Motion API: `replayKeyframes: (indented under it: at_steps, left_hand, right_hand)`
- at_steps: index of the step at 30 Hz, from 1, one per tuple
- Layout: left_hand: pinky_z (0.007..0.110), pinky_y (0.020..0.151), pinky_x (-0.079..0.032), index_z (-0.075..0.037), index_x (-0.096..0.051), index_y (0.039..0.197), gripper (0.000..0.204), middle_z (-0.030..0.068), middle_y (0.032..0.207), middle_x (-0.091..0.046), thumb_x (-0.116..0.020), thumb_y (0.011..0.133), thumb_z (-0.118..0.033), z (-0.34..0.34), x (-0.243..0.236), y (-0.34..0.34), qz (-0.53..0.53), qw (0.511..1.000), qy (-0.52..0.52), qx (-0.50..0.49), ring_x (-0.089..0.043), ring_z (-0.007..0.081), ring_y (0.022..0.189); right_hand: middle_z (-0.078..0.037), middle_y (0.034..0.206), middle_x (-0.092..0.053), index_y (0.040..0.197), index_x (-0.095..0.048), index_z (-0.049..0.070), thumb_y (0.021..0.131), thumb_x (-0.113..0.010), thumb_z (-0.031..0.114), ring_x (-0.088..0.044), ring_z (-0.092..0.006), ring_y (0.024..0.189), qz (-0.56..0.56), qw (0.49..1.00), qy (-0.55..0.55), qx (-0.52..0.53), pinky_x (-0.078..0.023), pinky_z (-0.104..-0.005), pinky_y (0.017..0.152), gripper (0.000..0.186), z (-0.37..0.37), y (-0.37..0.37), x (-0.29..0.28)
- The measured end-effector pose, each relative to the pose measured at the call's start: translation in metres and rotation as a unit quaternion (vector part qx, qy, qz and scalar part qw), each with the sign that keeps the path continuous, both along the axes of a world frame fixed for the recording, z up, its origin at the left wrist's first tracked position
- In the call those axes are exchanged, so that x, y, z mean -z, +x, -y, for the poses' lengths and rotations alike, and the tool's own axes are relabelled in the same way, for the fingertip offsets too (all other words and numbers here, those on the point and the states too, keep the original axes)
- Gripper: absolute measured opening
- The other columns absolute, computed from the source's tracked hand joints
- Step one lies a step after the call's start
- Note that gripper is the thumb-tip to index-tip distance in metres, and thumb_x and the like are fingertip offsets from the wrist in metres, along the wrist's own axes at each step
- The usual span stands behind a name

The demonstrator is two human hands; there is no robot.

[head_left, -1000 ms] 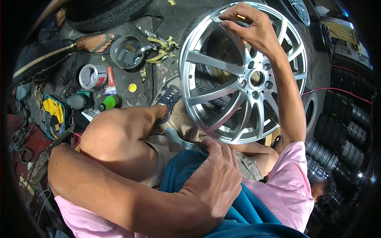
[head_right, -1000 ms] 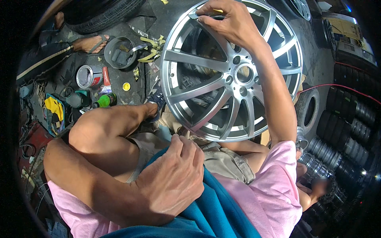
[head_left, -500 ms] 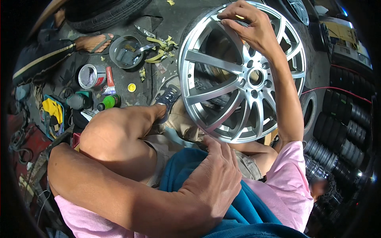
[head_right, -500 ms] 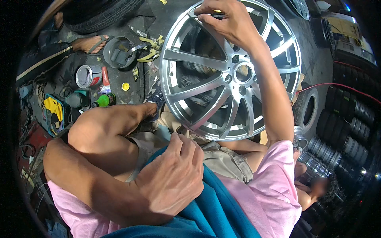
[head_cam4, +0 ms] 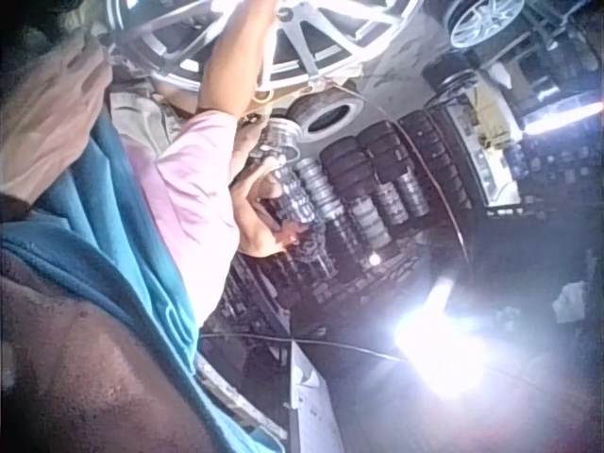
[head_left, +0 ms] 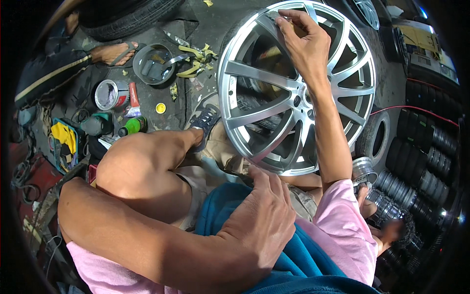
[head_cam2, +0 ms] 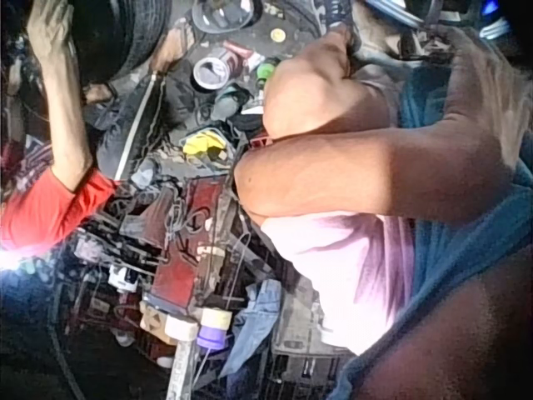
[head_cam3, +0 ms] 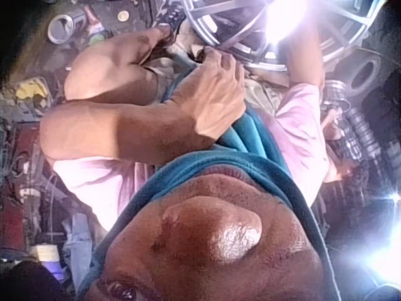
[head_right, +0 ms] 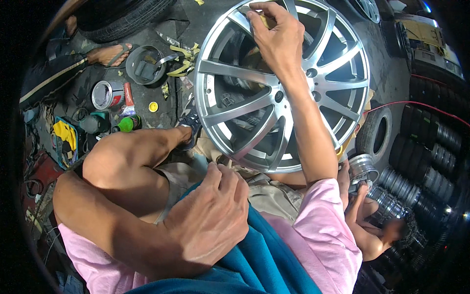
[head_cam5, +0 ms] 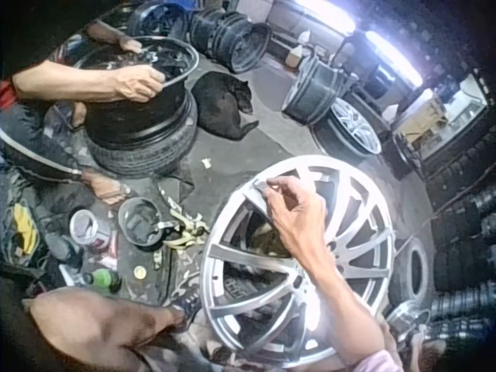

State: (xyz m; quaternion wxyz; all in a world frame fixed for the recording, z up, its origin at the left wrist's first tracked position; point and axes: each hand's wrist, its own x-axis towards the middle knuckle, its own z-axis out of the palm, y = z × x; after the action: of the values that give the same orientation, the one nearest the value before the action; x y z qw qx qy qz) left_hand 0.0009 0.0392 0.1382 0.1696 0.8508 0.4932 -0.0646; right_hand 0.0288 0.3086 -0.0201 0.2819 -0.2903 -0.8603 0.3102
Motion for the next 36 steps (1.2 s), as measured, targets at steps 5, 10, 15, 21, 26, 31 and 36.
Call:
replayKeyframes:
  at_steps: [5, 10, 15, 21, 26, 31, 36]
  left_hand:
    - [0.051, 0.098, -0.048, 0.008, -0.077, 0.11, 0.045, 0.0267, 0.108, -0.071, -0.051, 0.096, -0.026, 0.006, 0.014, 0.001, 0.053, 0.998, 0.001, 0.017, -0.064, 0.0386, 0.107]
    - [0.05, 0.097, -0.048, 0.009, -0.076, 0.109, 0.046, 0.0274, 0.106, -0.071, -0.053, 0.095, -0.028, 0.001, 0.008, 0.001, 0.028, 1.0, 0.007, 0.004, -0.064, 0.0382, 0.106]
    - [0.051, 0.095, -0.047, 0.01, -0.077, 0.105, 0.046, 0.0277, 0.105, -0.07, -0.057, 0.092, -0.03, 0.008, 0.018, 0.007, 0.024, 0.999, 0.046, -0.014, -0.064, 0.0384, 0.106]
    - [0.05, 0.094, -0.047, 0.009, -0.077, 0.106, 0.046, 0.0279, 0.105, -0.07, -0.057, 0.092, -0.03, -0.001, 0.005, 0.001, 0.037, 0.999, -0.016, -0.002, -0.064, 0.0389, 0.106]
    - [0.051, 0.095, -0.048, 0.01, -0.077, 0.107, 0.046, 0.0284, 0.107, -0.069, -0.057, 0.092, -0.029, 0.004, 0.014, 0.007, 0.022, 1.0, 0.0, 0.01, -0.064, 0.039, 0.107]
    - [0.051, 0.096, -0.048, 0.01, -0.077, 0.108, 0.047, 0.0288, 0.108, -0.069, -0.057, 0.093, -0.029, 0.005, 0.016, 0.008, 0.035, 0.999, -0.024, -0.002, -0.064, 0.0393, 0.108]
    - [0.052, 0.097, -0.048, 0.011, -0.077, 0.108, 0.047, 0.0295, 0.108, -0.07, -0.057, 0.093, -0.029, 0.0, -0.001, -0.001, 0.027, 1.0, -0.004, 0.007, -0.064, 0.0395, 0.109]
  right_hand:
    - [-0.009, 0.103, -0.082, 0.119, -0.08, 0.007, 0.097, -0.077, 0.021, -0.077, -0.0146, 0.096, 0.022, 1.0, 0.021, 0.007, -0.058, -0.0285, 0.087, 0.026, 0.005, -0.003, -0.003]
    - [-0.01, 0.104, -0.082, 0.119, -0.08, 0.007, 0.097, -0.077, 0.021, -0.079, -0.0175, 0.098, 0.026, 0.999, 0.046, -0.002, -0.059, -0.0293, 0.088, 0.026, 0.002, -0.001, 0.0]
    - [-0.01, 0.103, -0.082, 0.118, -0.08, 0.008, 0.097, -0.077, 0.021, -0.079, -0.0176, 0.097, 0.03, 0.999, 0.039, -0.004, -0.059, -0.0295, 0.088, 0.026, 0.002, -0.003, 0.0]
    - [-0.01, 0.102, -0.082, 0.117, -0.08, 0.007, 0.096, -0.077, 0.022, -0.079, -0.0175, 0.097, 0.032, 0.998, 0.048, -0.017, -0.059, -0.0296, 0.087, 0.025, 0.0, -0.003, 0.0]
    - [-0.01, 0.103, -0.082, 0.117, -0.08, 0.007, 0.096, -0.078, 0.022, -0.079, -0.0174, 0.097, 0.032, 0.998, 0.059, -0.021, -0.059, -0.0297, 0.088, 0.026, -0.005, 0.0, 0.005]
    - [-0.01, 0.103, -0.082, 0.118, -0.08, 0.007, 0.096, -0.078, 0.023, -0.079, -0.0173, 0.097, 0.032, 0.998, 0.051, -0.016, -0.058, -0.0296, 0.089, 0.026, -0.003, -0.004, 0.001]
    - [-0.009, 0.102, -0.081, 0.117, -0.079, 0.007, 0.097, -0.077, 0.021, -0.079, -0.0193, 0.092, 0.041, 0.994, 0.084, -0.063, -0.059, -0.0306, 0.086, 0.024, -0.008, -0.004, -0.008]
